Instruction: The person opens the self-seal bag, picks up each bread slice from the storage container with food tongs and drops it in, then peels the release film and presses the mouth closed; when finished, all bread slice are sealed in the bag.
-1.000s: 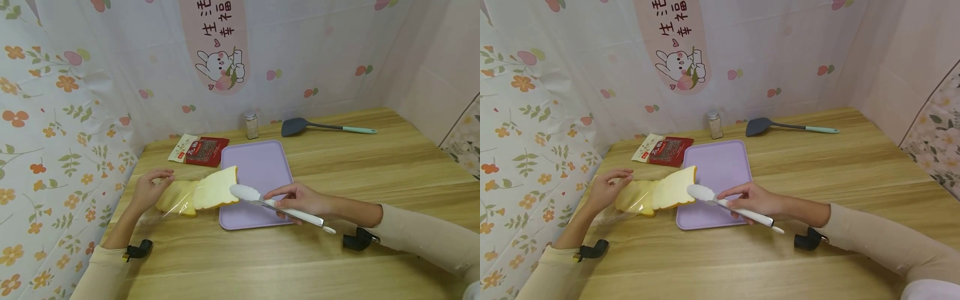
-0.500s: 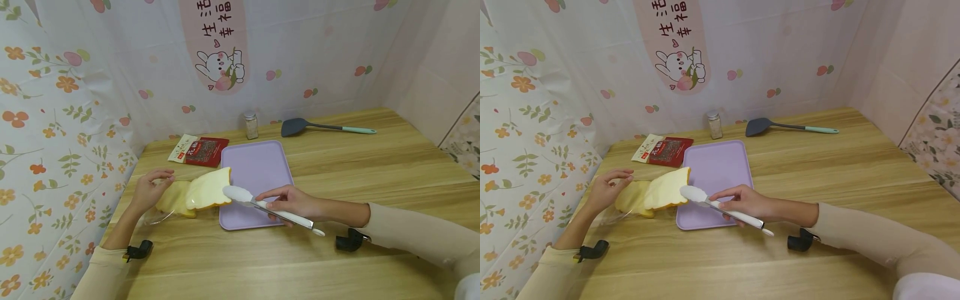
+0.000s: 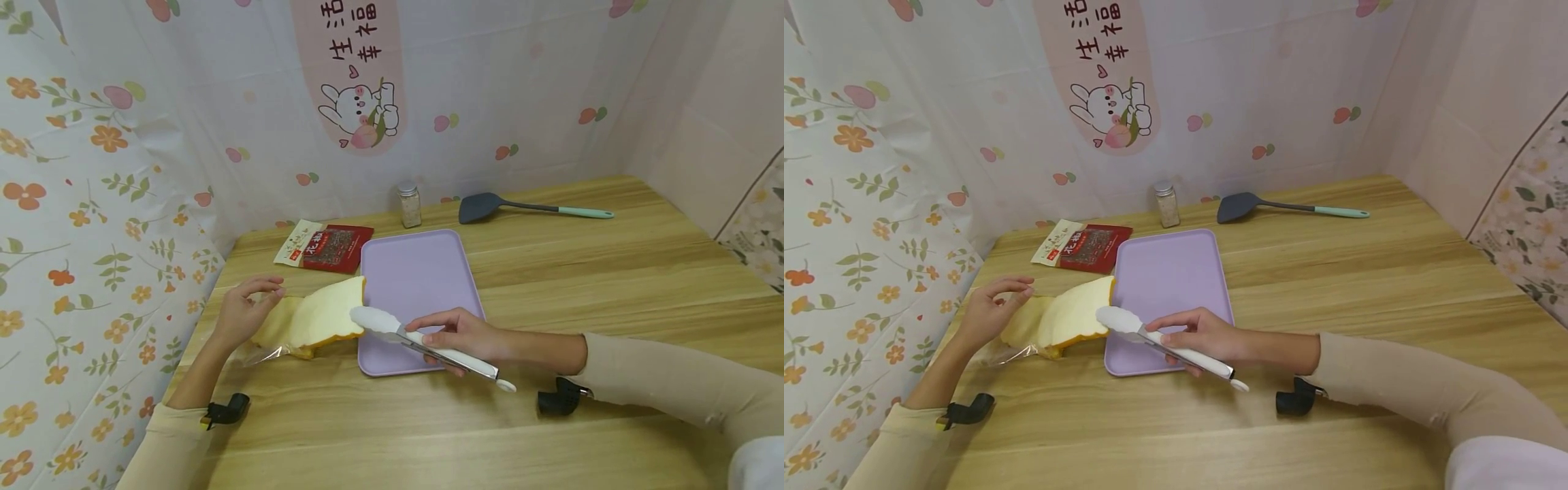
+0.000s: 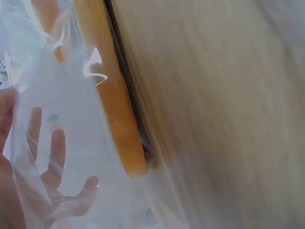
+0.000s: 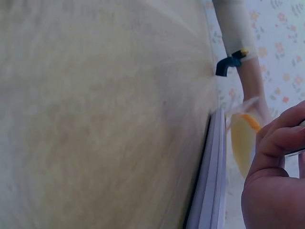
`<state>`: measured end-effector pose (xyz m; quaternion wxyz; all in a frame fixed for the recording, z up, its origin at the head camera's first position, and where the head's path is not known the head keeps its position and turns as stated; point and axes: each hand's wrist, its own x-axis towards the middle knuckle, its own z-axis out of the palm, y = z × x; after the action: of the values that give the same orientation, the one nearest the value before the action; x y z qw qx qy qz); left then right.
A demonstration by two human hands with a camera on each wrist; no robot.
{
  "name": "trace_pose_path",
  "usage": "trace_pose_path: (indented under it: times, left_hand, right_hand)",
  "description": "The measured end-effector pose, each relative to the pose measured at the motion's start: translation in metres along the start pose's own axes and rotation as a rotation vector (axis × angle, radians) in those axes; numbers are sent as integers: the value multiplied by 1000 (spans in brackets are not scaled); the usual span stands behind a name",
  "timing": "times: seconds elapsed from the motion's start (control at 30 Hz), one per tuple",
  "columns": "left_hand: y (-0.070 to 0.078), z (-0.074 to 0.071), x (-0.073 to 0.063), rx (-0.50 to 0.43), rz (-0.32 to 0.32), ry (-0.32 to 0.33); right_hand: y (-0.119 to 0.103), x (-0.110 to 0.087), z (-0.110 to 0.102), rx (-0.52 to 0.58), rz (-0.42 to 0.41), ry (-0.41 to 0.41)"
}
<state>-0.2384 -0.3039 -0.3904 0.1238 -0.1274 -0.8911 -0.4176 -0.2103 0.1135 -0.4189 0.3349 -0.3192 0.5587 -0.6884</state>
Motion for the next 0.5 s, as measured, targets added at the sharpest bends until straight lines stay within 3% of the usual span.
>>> trace_pose_path:
  times: [0.13,0.5]
  left_hand:
    - [-1,0,0,-7,-4,10]
    - [4,3,-3,44,-1,45]
  right_hand:
    - [2,-1,5,17,-12,2]
    - [8,3,26,4,59,205]
